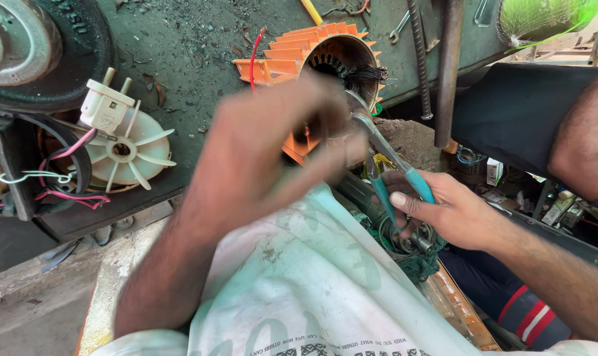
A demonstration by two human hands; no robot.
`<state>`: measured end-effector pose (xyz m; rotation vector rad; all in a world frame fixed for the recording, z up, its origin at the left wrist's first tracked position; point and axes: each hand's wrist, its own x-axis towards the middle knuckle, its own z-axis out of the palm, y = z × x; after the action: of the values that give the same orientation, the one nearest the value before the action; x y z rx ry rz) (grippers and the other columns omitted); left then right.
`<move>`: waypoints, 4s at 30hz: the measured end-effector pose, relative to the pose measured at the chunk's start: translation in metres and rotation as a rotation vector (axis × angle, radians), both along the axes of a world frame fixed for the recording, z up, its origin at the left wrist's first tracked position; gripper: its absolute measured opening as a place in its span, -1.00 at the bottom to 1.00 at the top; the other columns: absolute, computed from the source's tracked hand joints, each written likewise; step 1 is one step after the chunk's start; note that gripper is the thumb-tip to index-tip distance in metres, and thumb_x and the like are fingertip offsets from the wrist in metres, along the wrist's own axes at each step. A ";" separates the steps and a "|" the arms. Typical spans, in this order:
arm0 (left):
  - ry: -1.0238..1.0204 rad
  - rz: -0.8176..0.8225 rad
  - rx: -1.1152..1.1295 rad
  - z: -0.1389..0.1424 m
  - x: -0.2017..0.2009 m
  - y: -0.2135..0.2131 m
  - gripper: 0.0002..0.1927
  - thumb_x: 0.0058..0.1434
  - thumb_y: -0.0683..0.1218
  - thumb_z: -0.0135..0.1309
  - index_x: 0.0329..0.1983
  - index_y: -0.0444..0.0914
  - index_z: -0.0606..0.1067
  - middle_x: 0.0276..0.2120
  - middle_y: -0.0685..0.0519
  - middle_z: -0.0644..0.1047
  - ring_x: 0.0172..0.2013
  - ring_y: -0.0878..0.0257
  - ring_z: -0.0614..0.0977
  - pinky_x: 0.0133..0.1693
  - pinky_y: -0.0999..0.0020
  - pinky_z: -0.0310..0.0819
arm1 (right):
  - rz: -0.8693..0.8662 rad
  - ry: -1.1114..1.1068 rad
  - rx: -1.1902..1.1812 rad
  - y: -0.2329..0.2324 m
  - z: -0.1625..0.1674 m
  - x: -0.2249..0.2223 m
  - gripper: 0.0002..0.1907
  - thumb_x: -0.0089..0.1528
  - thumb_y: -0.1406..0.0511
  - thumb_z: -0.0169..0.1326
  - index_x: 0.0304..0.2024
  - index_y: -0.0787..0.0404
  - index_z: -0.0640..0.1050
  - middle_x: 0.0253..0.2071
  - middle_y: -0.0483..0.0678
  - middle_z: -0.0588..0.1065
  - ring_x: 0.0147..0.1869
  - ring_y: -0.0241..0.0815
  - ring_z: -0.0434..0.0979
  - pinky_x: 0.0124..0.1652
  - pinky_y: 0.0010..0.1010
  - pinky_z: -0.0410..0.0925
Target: The person uses a screwdriver and pliers to remove old copper windings from an orange motor stator. They repeatedly pry and pull the wires out of the stator slots, placing the removed wire bundles on the workbench.
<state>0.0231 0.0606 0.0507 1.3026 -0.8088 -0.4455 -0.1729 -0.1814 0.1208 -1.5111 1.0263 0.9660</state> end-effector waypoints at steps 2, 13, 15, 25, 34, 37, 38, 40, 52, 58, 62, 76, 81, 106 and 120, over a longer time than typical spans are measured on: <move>-0.177 0.151 0.065 -0.001 0.013 -0.015 -0.78 0.39 -0.13 0.28 -0.06 -0.30 0.48 -0.24 -0.06 0.53 -0.22 0.08 0.62 -0.16 0.20 0.50 | 0.041 0.001 -0.039 -0.001 0.003 -0.002 -0.53 0.29 0.24 0.02 0.23 0.32 0.46 -0.33 -0.09 0.52 -0.30 -0.32 0.55 -0.27 -0.37 0.55; -0.564 0.174 0.532 -0.059 0.038 -0.074 -0.78 0.26 0.05 0.24 -0.14 -0.15 0.59 -0.27 0.05 0.59 -0.18 0.00 0.62 -0.27 0.01 0.52 | 0.214 -0.168 -0.120 0.011 -0.001 -0.017 -0.51 0.36 0.16 -0.03 0.23 0.33 0.48 0.06 -0.08 0.59 0.14 -0.28 0.47 0.15 -0.36 0.32; -0.555 0.152 0.548 -0.063 0.037 -0.073 -0.80 0.29 0.03 0.22 -0.15 -0.15 0.58 -0.26 0.06 0.59 -0.17 0.01 0.62 -0.27 0.01 0.51 | 0.165 -0.182 -0.101 0.017 -0.004 -0.019 -0.52 0.36 0.14 -0.06 0.20 0.32 0.45 0.00 -0.06 0.58 0.08 -0.27 0.53 0.10 -0.37 0.38; -0.568 0.108 0.501 -0.061 0.042 -0.081 -0.78 0.28 -0.02 0.23 -0.06 -0.18 0.60 -0.22 0.04 0.59 -0.15 0.00 0.62 -0.18 0.04 0.52 | 0.263 -0.308 -0.258 0.017 -0.033 -0.025 -0.64 0.34 0.12 -0.07 -0.03 0.27 0.50 -0.50 -0.10 0.50 -0.49 -0.27 0.52 -0.40 -0.38 0.43; -0.511 0.129 0.500 -0.061 0.044 -0.076 -0.76 0.30 0.00 0.24 -0.03 -0.18 0.63 -0.24 -0.01 0.60 -0.16 -0.05 0.62 -0.16 0.00 0.50 | 0.423 -0.641 -0.499 0.019 -0.082 -0.031 -0.61 0.32 0.14 0.10 -0.05 0.36 0.41 -0.44 0.06 0.44 -0.42 -0.04 0.50 -0.32 -0.22 0.38; -0.522 0.118 0.455 -0.062 0.045 -0.079 -0.76 0.30 -0.01 0.24 -0.03 -0.19 0.63 -0.22 -0.01 0.61 -0.14 -0.05 0.63 -0.15 0.01 0.50 | 0.458 -0.822 -0.504 0.019 -0.065 -0.027 -0.59 0.40 0.19 0.04 0.09 0.43 0.42 -0.29 0.11 0.51 -0.24 0.07 0.58 -0.22 -0.15 0.42; -0.516 0.112 0.458 -0.063 0.045 -0.079 -0.77 0.30 -0.02 0.24 -0.03 -0.18 0.64 -0.22 -0.01 0.62 -0.14 -0.05 0.63 -0.15 0.00 0.50 | 0.510 -0.810 -0.571 0.018 -0.058 -0.026 -0.63 0.38 0.20 0.07 0.04 0.40 0.45 -0.31 0.13 0.50 -0.25 0.11 0.57 -0.22 -0.14 0.41; -0.519 0.103 0.456 -0.064 0.045 -0.078 -0.77 0.31 -0.02 0.23 -0.02 -0.18 0.64 -0.21 -0.02 0.62 -0.13 -0.06 0.63 -0.14 0.00 0.50 | 0.611 -0.793 -0.706 0.016 -0.045 -0.021 -0.71 0.34 0.22 0.13 -0.06 0.35 0.52 -0.34 0.16 0.47 -0.27 0.19 0.54 -0.24 -0.12 0.38; -0.570 0.082 0.485 -0.053 0.046 -0.080 -0.77 0.30 -0.02 0.22 -0.03 -0.17 0.64 -0.23 -0.05 0.63 -0.16 -0.08 0.65 -0.15 -0.03 0.49 | 0.550 -0.872 -0.619 0.016 0.005 -0.015 -0.57 0.30 0.29 0.10 0.20 0.30 0.47 -0.16 0.17 0.58 -0.13 0.21 0.63 -0.21 -0.13 0.47; -0.563 0.098 0.491 -0.047 0.044 -0.079 -0.78 0.29 -0.02 0.22 -0.05 -0.17 0.65 -0.21 -0.05 0.64 -0.16 -0.08 0.65 -0.14 -0.02 0.50 | 0.793 -0.638 -0.725 -0.004 0.032 -0.010 -0.69 0.27 0.15 0.14 -0.02 0.17 0.53 -0.41 0.14 0.56 -0.30 0.25 0.57 -0.33 0.02 0.40; -0.557 0.098 0.480 -0.048 0.045 -0.078 -0.76 0.28 -0.02 0.22 -0.03 -0.17 0.64 -0.19 -0.05 0.65 -0.15 -0.07 0.66 -0.13 0.00 0.51 | 0.899 -0.520 -0.808 -0.016 0.059 -0.011 -0.62 0.23 0.08 0.14 0.01 0.11 0.53 -0.59 0.14 0.51 -0.48 0.25 0.54 -0.44 0.05 0.37; -0.686 0.337 0.235 -0.023 0.006 -0.051 -0.55 0.35 0.00 0.32 0.23 -0.18 0.47 0.06 0.01 0.57 0.15 0.03 0.56 0.26 0.02 0.35 | 0.328 -0.807 -0.963 -0.095 -0.009 -0.002 -0.62 0.32 0.16 0.31 0.07 0.26 0.64 -0.24 0.04 0.64 -0.29 -0.26 0.63 -0.29 -0.39 0.46; -0.675 0.297 0.545 -0.012 -0.029 -0.046 0.00 -0.05 0.09 0.40 0.46 -0.16 0.26 0.31 -0.08 0.36 0.42 -0.11 0.17 0.39 -0.28 -0.13 | 0.208 -1.052 -0.971 -0.082 -0.077 0.045 -0.72 0.33 0.30 0.24 0.06 0.30 0.63 -0.27 0.03 0.64 -0.28 -0.28 0.65 -0.29 -0.44 0.47; -0.543 0.443 0.473 -0.047 -0.043 -0.075 -0.13 -0.03 -0.26 0.15 0.44 -0.08 0.26 0.46 0.06 0.24 0.56 0.00 0.10 0.51 -0.37 -0.40 | 0.180 -1.260 -0.510 0.002 -0.090 0.065 -0.09 0.12 0.46 0.31 0.47 0.22 0.22 0.49 0.10 0.25 0.54 -0.03 0.30 0.37 -0.18 0.31; -0.557 0.432 0.424 -0.051 -0.043 -0.073 -0.19 0.00 -0.28 0.02 0.40 -0.07 0.30 0.43 0.08 0.28 0.53 0.04 0.14 0.49 -0.38 -0.45 | 0.308 -1.358 -0.765 0.010 -0.104 0.076 -0.07 0.37 0.33 0.33 0.51 0.29 -0.04 0.30 0.27 0.47 0.38 0.15 0.57 0.32 -0.19 0.47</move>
<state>-0.0201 -0.0120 -0.0004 1.9904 -0.8788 0.1149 -0.0969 -0.1712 0.0163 -2.3850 0.0979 -0.4601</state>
